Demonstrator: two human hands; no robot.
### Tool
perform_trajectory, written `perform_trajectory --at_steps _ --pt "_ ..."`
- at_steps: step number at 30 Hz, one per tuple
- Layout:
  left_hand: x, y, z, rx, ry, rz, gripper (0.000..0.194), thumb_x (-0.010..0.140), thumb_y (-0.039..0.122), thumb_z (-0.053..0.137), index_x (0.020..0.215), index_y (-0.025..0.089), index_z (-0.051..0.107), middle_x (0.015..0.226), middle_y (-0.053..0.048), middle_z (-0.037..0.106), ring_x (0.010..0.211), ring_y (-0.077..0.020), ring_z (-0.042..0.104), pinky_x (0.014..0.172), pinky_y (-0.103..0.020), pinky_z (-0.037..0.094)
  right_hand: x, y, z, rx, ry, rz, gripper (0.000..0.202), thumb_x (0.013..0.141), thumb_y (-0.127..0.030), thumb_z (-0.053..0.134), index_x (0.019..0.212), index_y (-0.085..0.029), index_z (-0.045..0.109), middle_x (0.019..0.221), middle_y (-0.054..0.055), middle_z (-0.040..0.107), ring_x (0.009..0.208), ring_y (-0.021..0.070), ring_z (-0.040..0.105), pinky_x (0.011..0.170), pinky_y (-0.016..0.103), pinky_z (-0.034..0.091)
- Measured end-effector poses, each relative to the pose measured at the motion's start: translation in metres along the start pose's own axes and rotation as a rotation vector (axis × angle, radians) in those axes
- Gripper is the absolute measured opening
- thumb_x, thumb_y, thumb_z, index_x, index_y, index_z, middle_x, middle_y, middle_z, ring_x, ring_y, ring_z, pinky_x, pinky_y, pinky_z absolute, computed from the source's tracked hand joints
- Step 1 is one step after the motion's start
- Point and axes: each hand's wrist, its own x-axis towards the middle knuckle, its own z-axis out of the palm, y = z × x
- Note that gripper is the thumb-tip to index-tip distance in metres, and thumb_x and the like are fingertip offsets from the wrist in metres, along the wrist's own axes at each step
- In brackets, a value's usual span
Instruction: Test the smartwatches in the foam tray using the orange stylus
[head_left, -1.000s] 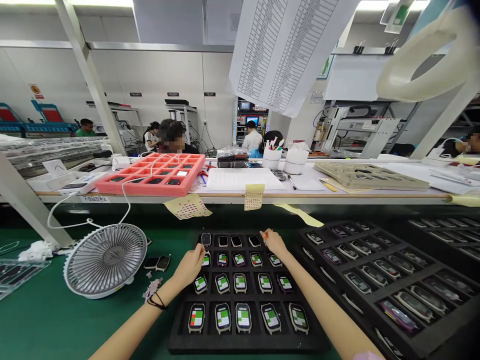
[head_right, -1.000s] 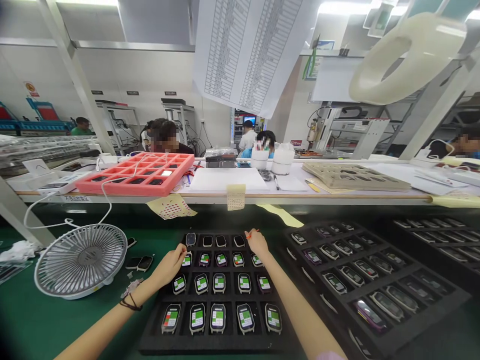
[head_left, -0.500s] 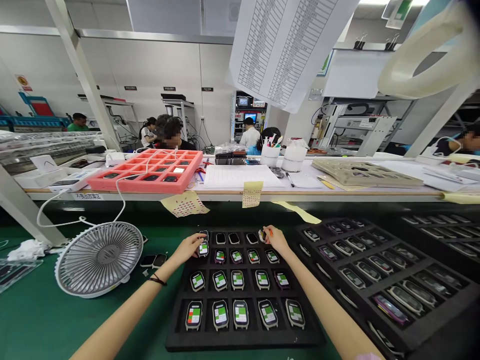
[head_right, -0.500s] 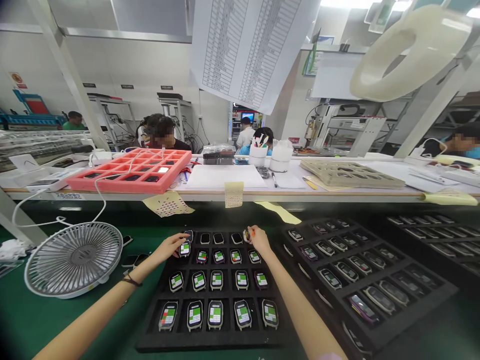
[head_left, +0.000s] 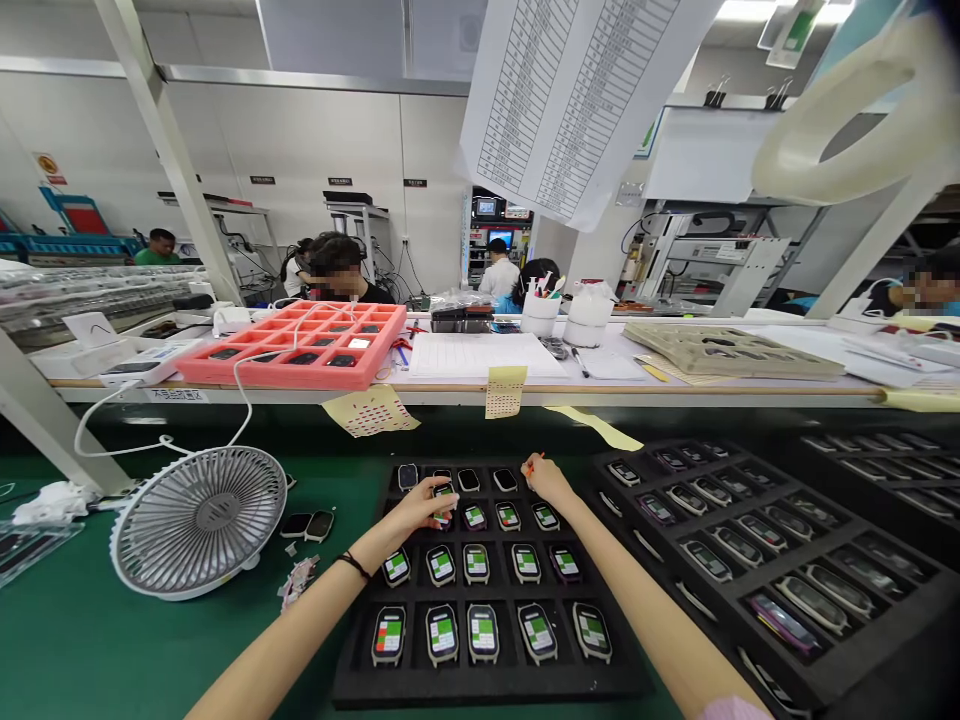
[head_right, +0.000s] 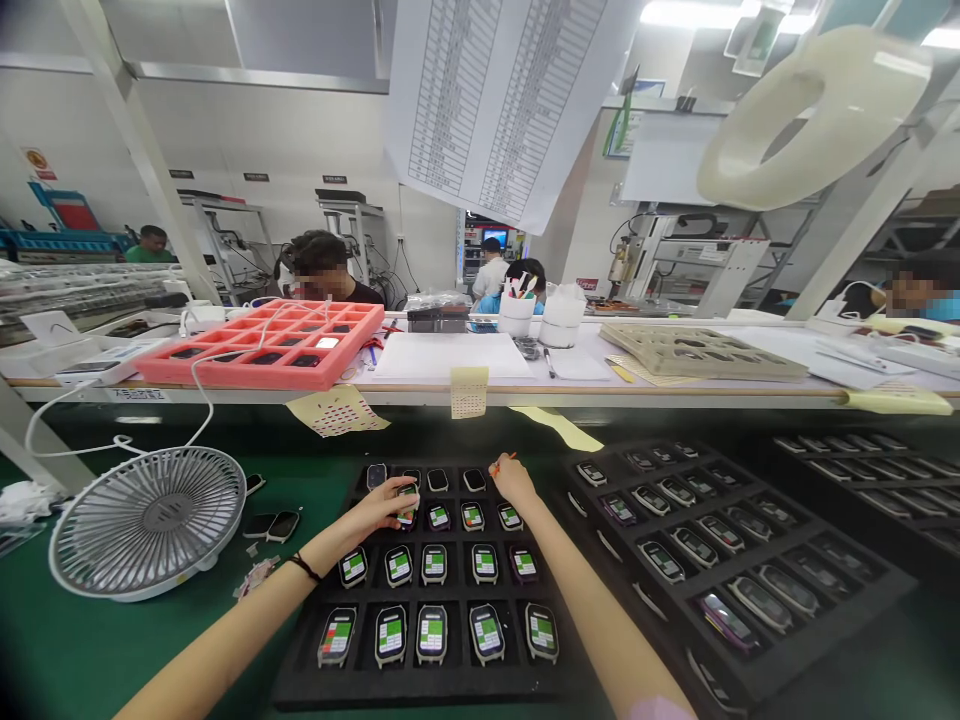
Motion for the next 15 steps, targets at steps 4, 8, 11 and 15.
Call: perform_trajectory --at_steps 4,8,11,15 --pt "0.017 -0.014 0.004 -0.056 0.041 0.149 0.073 0.061 0.025 0.078 0.126 0.017 0.045 0.114 -0.012 0.056 0.083 -0.0153 0.060 0.057 -0.019 0.044 0.001 0.002 -0.002 0.032 -0.007 0.046 0.026 0.095 -0.025 0.043 0.103 -0.004 0.056 0.093 0.016 0.064 0.088 0.0221 0.062 0.076 0.032 0.043" --pt "0.028 -0.023 -0.005 -0.103 0.113 0.254 0.068 0.064 0.030 0.075 0.124 0.017 0.045 0.118 -0.013 0.055 0.084 -0.0150 0.059 0.060 -0.021 0.044 0.001 0.007 -0.002 0.145 -0.004 0.063 0.016 0.091 -0.016 0.046 0.094 -0.006 0.057 0.088 0.013 0.064 0.081 0.0184 0.062 0.074 0.031 0.045" --pt "0.028 -0.024 -0.011 -0.118 0.141 0.313 0.067 0.065 0.035 0.074 0.123 0.017 0.045 0.116 -0.012 0.056 0.086 -0.0170 0.060 0.066 -0.025 0.047 -0.002 0.014 -0.004 0.302 -0.006 0.054 0.016 0.088 -0.009 0.041 0.086 -0.009 0.057 0.083 0.009 0.063 0.066 0.0142 0.061 0.064 0.025 0.046" --pt "0.023 -0.022 -0.010 -0.097 0.138 0.396 0.065 0.063 0.033 0.076 0.118 0.017 0.047 0.115 -0.010 0.057 0.101 -0.0197 0.059 0.089 -0.033 0.047 -0.009 0.017 -0.009 0.566 0.027 0.006 0.019 0.089 -0.018 0.037 0.087 -0.013 0.055 0.069 0.003 0.058 0.048 0.0121 0.055 0.052 0.024 0.045"
